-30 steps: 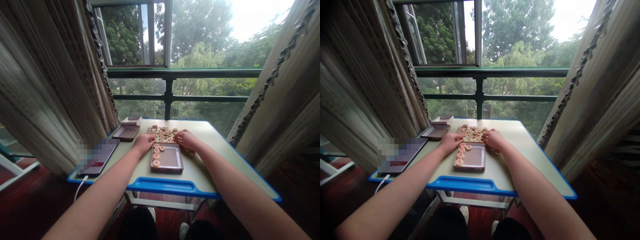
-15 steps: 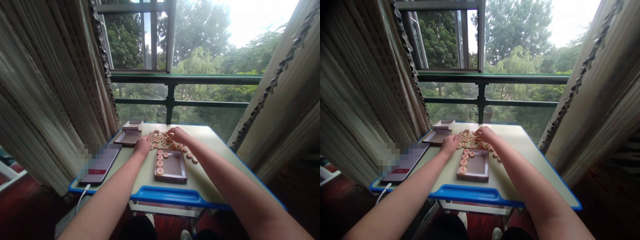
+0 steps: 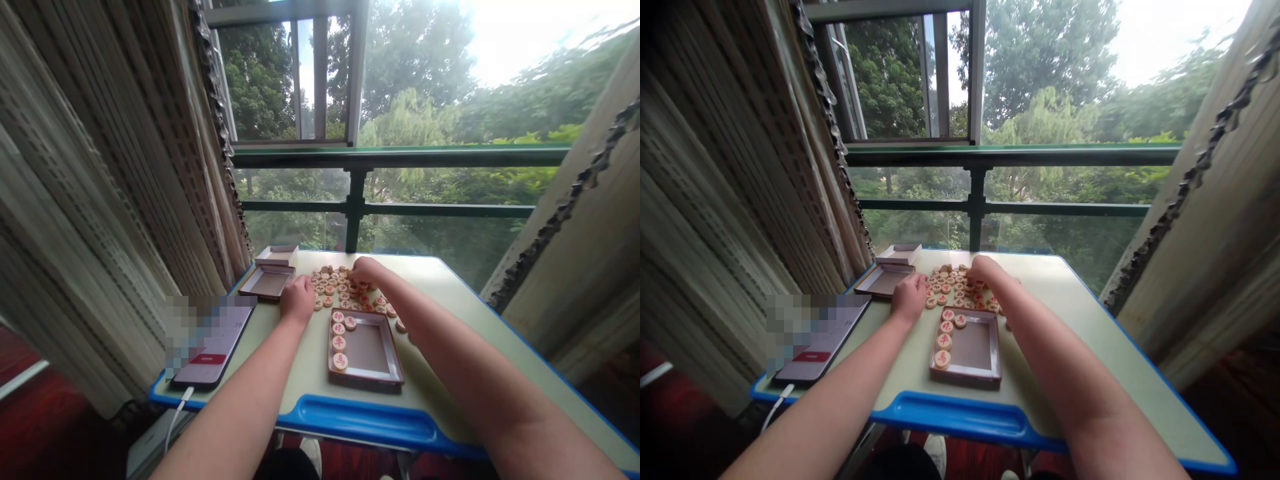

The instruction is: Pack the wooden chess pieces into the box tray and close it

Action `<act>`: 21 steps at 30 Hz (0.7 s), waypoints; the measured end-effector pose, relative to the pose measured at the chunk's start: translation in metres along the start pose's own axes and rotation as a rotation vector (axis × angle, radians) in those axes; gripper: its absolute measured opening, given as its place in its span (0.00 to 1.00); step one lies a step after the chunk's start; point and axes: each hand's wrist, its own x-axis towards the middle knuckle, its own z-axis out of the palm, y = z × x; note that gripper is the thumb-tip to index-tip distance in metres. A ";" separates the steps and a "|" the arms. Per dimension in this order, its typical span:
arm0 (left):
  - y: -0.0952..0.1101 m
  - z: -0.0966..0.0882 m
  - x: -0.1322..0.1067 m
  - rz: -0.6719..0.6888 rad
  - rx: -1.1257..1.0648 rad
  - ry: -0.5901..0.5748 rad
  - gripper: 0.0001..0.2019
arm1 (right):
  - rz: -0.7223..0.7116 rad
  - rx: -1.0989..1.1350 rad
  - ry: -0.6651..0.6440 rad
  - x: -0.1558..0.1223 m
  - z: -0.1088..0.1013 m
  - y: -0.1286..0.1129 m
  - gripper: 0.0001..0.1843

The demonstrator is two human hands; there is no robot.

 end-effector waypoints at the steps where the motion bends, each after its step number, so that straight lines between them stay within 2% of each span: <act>1: 0.000 0.000 0.000 0.002 0.009 -0.002 0.15 | 0.001 0.010 0.010 0.000 0.001 0.000 0.20; 5: 0.002 -0.001 0.000 0.018 0.043 -0.003 0.15 | 0.002 0.042 0.061 -0.004 0.004 -0.002 0.22; 12: 0.005 -0.003 -0.002 0.070 -0.015 0.046 0.16 | -0.060 0.065 0.161 -0.025 -0.005 -0.004 0.15; 14: 0.008 -0.004 -0.003 0.143 -0.122 0.054 0.14 | -0.147 0.069 0.219 -0.041 -0.010 -0.003 0.13; 16: 0.014 -0.005 -0.006 0.231 -0.248 0.027 0.14 | -0.392 0.028 0.408 -0.062 -0.012 -0.002 0.11; 18: 0.022 -0.008 -0.010 0.314 -0.344 -0.009 0.15 | -0.550 -0.003 0.556 -0.086 -0.012 0.000 0.10; 21: 0.034 -0.015 -0.020 0.405 -0.418 0.003 0.11 | -0.671 -0.046 0.688 -0.118 -0.005 0.003 0.11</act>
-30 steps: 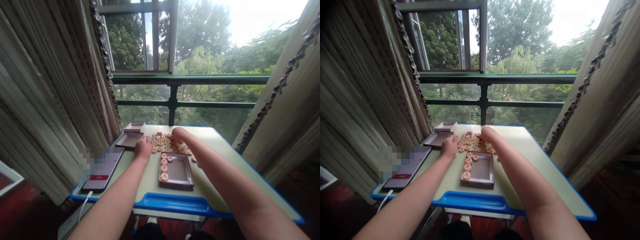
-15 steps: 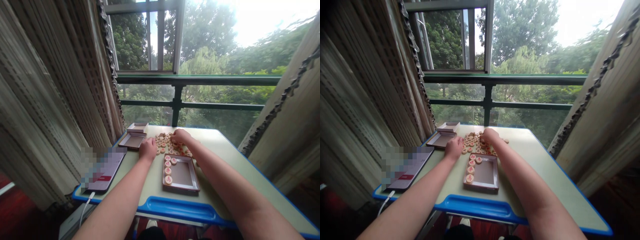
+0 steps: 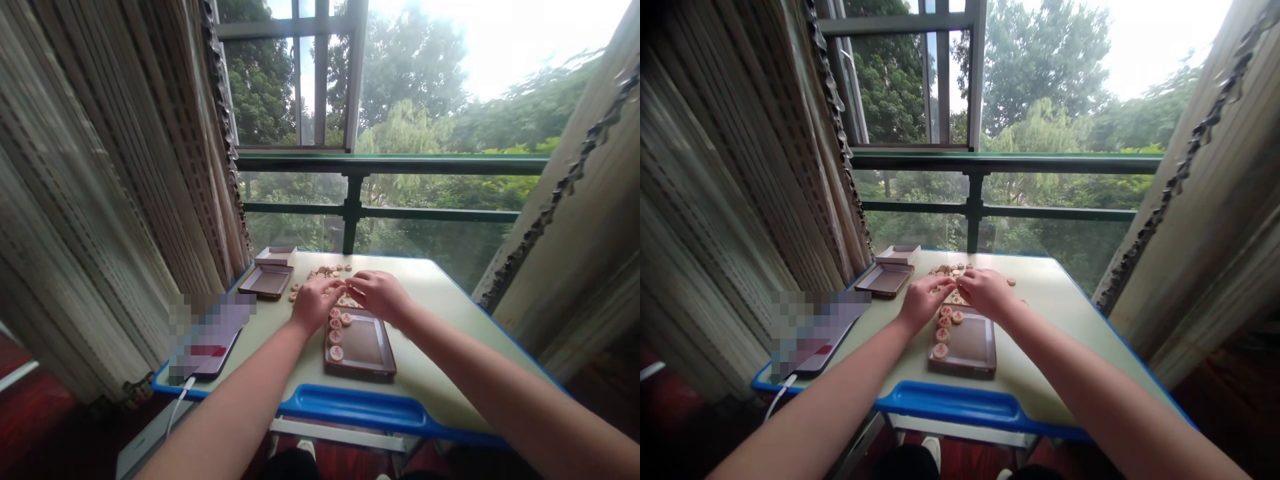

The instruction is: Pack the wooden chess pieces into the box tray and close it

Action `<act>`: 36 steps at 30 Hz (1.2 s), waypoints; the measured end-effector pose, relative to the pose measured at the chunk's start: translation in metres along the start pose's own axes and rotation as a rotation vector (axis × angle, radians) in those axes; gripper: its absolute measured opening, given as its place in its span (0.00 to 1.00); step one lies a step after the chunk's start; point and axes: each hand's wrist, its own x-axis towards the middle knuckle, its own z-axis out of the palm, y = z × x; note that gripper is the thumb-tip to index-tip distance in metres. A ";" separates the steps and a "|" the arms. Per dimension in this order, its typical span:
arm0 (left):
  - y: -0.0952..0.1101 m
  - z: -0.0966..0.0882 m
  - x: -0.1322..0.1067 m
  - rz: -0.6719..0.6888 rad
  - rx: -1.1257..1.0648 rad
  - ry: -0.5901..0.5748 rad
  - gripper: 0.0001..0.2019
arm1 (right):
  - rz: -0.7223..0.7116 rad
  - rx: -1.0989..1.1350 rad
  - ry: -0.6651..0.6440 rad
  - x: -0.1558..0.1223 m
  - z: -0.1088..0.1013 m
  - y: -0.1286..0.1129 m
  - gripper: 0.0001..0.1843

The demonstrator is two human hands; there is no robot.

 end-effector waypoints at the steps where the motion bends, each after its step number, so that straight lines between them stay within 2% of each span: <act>1: 0.005 0.000 -0.002 0.010 -0.015 0.020 0.11 | -0.010 -0.012 0.039 -0.007 -0.003 -0.004 0.11; 4: 0.016 -0.002 -0.008 -0.048 -0.107 0.053 0.09 | -0.004 0.041 0.152 -0.022 -0.003 -0.012 0.12; 8: 0.019 0.001 -0.009 -0.275 -0.420 0.020 0.13 | 0.074 0.316 0.262 -0.028 0.003 -0.015 0.10; 12: 0.016 0.005 -0.006 -0.457 -0.758 -0.041 0.17 | 0.168 0.471 0.272 -0.026 0.008 -0.016 0.11; 16: 0.018 0.005 -0.003 -0.538 -0.828 -0.035 0.17 | 0.200 0.534 0.243 -0.025 0.009 -0.013 0.13; 21: 0.022 0.005 -0.004 -0.557 -0.845 -0.122 0.15 | 0.239 0.639 0.220 -0.030 0.013 -0.008 0.09; 26: 0.022 0.006 -0.005 -0.532 -0.850 -0.148 0.13 | 0.291 0.691 0.230 -0.035 0.015 -0.011 0.09; 32: 0.024 0.003 -0.005 -0.518 -0.922 -0.173 0.16 | 0.226 0.802 0.179 -0.035 0.009 -0.011 0.12; 36: 0.027 0.001 -0.004 -0.549 -0.981 -0.201 0.20 | 0.192 0.778 0.197 -0.035 0.005 -0.007 0.13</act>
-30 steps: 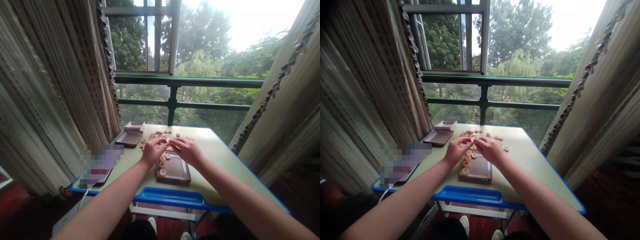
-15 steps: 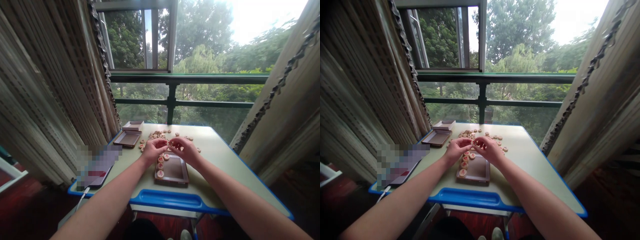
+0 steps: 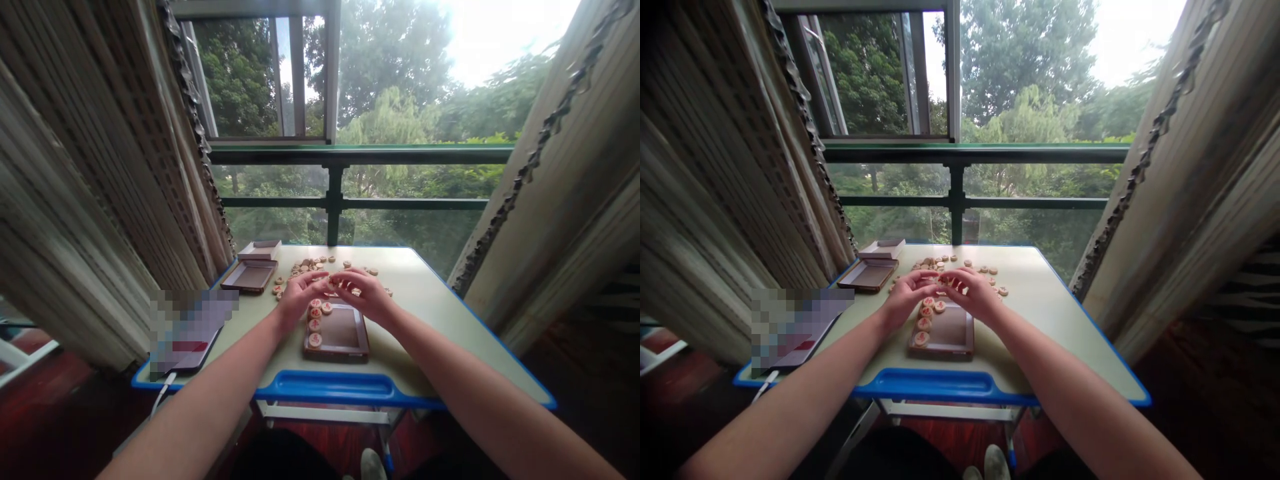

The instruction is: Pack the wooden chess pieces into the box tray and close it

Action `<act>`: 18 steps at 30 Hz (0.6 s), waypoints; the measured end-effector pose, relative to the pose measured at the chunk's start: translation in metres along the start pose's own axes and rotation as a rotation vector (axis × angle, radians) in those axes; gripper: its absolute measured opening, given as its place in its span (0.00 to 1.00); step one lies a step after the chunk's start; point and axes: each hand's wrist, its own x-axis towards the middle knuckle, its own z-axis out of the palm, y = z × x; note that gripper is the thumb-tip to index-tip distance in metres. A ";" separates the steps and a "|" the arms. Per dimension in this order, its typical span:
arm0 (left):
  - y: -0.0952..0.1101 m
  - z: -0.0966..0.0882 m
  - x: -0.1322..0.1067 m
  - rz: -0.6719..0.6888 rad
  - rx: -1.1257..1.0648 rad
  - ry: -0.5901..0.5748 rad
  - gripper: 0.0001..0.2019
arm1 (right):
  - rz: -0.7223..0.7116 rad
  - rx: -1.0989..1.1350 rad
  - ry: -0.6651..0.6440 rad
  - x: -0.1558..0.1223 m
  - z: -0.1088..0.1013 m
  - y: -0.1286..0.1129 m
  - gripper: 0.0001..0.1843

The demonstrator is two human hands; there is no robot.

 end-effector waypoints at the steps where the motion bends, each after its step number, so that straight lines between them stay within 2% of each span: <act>1: 0.000 0.000 0.000 0.000 -0.002 0.000 0.20 | -0.016 -0.015 -0.006 0.000 -0.001 0.000 0.13; 6: 0.000 0.002 0.001 0.040 0.055 0.040 0.19 | -0.045 -0.107 0.021 -0.002 0.004 0.003 0.14; 11: -0.003 0.005 0.004 -0.045 -0.028 0.015 0.18 | 0.026 -0.213 0.145 -0.004 0.006 0.000 0.09; 18: -0.005 0.006 0.006 -0.075 -0.063 -0.047 0.16 | 0.024 -0.289 0.087 -0.002 0.003 -0.007 0.12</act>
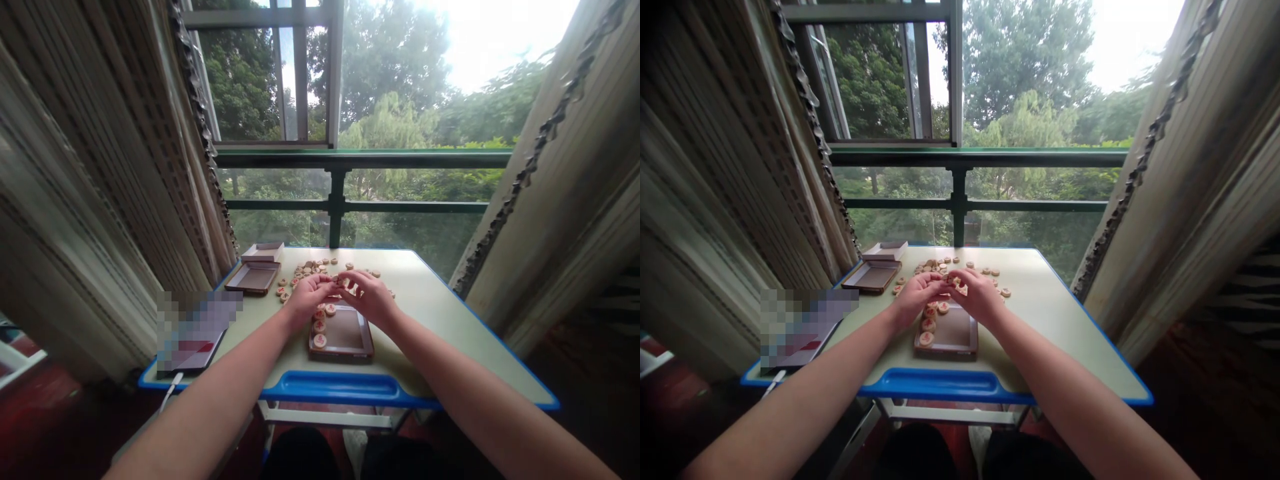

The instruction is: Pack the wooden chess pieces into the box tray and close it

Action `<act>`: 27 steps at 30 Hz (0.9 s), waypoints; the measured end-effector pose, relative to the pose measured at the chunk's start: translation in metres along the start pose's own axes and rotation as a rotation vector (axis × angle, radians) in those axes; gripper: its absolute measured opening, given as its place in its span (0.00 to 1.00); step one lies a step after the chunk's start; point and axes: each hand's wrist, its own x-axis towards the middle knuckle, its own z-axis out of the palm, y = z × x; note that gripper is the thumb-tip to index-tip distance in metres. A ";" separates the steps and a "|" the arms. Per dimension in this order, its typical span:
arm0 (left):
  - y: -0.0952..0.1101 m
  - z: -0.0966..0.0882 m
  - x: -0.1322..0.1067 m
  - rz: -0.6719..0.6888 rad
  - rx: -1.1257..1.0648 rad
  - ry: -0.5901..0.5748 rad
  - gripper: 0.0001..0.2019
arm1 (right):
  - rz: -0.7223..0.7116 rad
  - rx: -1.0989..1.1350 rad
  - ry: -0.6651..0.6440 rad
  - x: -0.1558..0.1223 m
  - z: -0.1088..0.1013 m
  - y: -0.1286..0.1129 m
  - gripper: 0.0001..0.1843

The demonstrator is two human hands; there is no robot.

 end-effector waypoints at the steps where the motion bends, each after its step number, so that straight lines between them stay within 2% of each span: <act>1: 0.001 0.000 0.000 -0.005 0.010 -0.005 0.16 | 0.000 -0.015 0.001 0.000 0.000 0.000 0.11; 4: 0.005 -0.002 -0.001 -0.007 0.057 -0.010 0.16 | -0.015 -0.047 -0.007 0.001 -0.001 0.001 0.11; 6: 0.005 -0.007 0.001 0.021 0.164 0.052 0.15 | -0.023 -0.053 -0.007 0.001 -0.002 0.002 0.11; 8: 0.003 -0.015 0.004 0.085 0.361 0.221 0.16 | -0.035 -0.041 -0.036 0.001 -0.002 0.004 0.10; 10: -0.002 -0.025 0.008 0.147 0.593 0.426 0.17 | -0.054 -0.034 -0.125 -0.001 0.000 0.007 0.08; 12: -0.007 -0.034 0.012 0.161 0.765 0.513 0.18 | -0.063 -0.042 -0.237 -0.002 0.003 0.010 0.07; 14: -0.011 -0.040 0.014 0.179 0.895 0.524 0.19 | -0.053 -0.059 -0.309 -0.004 0.007 0.012 0.07; 18: -0.013 -0.043 0.015 0.232 1.051 0.550 0.19 | -0.024 -0.100 -0.325 -0.004 0.010 0.011 0.09; 27: -0.010 -0.042 0.015 0.240 1.094 0.574 0.19 | -0.017 -0.110 -0.332 -0.002 0.009 0.008 0.12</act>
